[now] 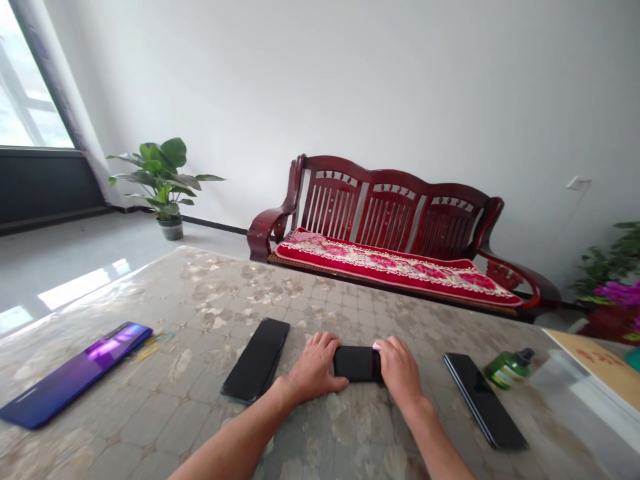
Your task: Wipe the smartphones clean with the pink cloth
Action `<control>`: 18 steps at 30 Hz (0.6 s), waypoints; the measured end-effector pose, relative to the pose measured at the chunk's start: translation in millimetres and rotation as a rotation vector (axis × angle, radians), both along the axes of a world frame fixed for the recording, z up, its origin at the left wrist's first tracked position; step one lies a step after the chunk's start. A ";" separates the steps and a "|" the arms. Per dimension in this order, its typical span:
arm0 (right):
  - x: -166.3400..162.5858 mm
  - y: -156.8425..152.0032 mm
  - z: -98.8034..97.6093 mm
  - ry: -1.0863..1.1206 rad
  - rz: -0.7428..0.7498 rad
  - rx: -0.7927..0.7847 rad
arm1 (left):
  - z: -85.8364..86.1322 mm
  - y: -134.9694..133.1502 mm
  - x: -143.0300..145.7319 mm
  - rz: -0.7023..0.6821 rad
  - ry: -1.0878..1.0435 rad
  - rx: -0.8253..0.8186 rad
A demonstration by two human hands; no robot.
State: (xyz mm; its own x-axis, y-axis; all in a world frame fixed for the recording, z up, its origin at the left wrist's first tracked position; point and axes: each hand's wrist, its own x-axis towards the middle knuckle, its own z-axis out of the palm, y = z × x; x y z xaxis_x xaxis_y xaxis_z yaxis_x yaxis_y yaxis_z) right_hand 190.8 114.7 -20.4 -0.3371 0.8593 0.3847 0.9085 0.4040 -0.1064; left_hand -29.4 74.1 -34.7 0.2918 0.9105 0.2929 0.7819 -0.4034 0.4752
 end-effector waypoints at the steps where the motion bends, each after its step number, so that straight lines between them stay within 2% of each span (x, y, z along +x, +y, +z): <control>1: -1.5 2.4 -1.6 -0.004 -0.012 0.005 | 0.6 0.2 -0.1 0.000 0.003 -0.005; 3: -11.9 1.8 -3.9 -0.007 0.024 -0.005 | 1.6 0.6 -0.2 0.001 0.009 -0.015; 6: -31.0 -7.4 -3.9 -0.007 0.161 -0.039 | 2.3 0.9 -0.3 -0.003 0.017 -0.027; 8: -33.1 -11.4 -2.9 -0.007 0.214 -0.048 | 2.1 0.8 -0.4 -0.007 0.021 -0.033; 10: -23.6 -10.0 -3.3 -0.005 0.194 -0.036 | 1.8 0.6 -0.7 -0.010 0.024 -0.037; 15: 3.7 -1.1 -10.6 0.026 0.034 0.023 | 1.7 0.3 -1.6 -0.004 0.029 -0.040; 18: -6.2 -10.0 -12.3 0.060 0.100 -0.001 | 1.0 0.5 -1.8 -0.008 0.029 -0.033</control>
